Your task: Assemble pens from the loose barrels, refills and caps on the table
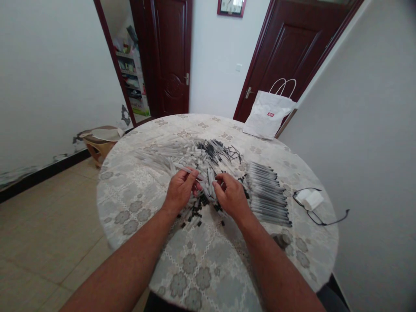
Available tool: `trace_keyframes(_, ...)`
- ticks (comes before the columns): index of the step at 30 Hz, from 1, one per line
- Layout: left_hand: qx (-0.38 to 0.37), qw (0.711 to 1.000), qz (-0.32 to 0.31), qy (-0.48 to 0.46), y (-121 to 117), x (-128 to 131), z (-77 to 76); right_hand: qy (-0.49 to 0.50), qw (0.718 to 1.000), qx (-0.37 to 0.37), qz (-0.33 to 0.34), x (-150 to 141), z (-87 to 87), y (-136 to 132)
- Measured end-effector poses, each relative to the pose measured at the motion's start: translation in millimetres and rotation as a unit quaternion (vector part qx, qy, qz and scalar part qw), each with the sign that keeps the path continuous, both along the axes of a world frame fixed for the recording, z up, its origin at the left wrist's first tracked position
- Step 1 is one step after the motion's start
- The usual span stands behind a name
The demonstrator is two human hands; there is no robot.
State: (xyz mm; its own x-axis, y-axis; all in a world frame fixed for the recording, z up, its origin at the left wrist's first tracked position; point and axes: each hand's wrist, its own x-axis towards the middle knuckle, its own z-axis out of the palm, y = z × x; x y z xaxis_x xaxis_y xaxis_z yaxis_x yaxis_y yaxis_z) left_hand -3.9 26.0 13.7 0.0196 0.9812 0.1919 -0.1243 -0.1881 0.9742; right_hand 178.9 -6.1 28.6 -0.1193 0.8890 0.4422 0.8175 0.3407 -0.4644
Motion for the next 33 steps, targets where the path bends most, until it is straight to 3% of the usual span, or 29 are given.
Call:
trace_keyframes(4,-0.012,0.999,0.016,-0.047,4.6,2.5,-4.7,-0.119,0.986,-0.062,-0.101,17.6,-20.0,5.6)
trace_keyframes(8,-0.023,0.998,-0.008,-0.066,6.0,7.1,-9.8,-0.176,0.971,-0.106,-0.123,21.9,-30.2,4.5)
trace_keyframes(17,-0.026,0.995,-0.005,-0.100,9.6,6.2,-11.9,-0.205,0.959,-0.119,-0.153,16.9,-34.3,8.5)
trace_keyframes(21,-0.043,0.992,0.007,-0.120,11.7,5.4,-11.7,-0.158,0.970,-0.078,-0.167,20.7,-36.3,9.7)
trace_keyframes(23,-0.055,0.989,0.008,-0.137,12.4,5.4,-11.0,-0.115,0.983,-0.039,-0.138,23.1,-35.5,9.0)
trace_keyframes(27,-0.062,0.980,0.018,-0.188,14.2,3.5,-9.8,-0.045,0.999,0.022,-0.003,25.5,-31.1,5.7)
trace_keyframes(33,-0.049,0.972,0.060,-0.223,16.0,-4.0,-6.6,-0.048,0.996,0.010,0.074,27.8,-28.8,3.7)
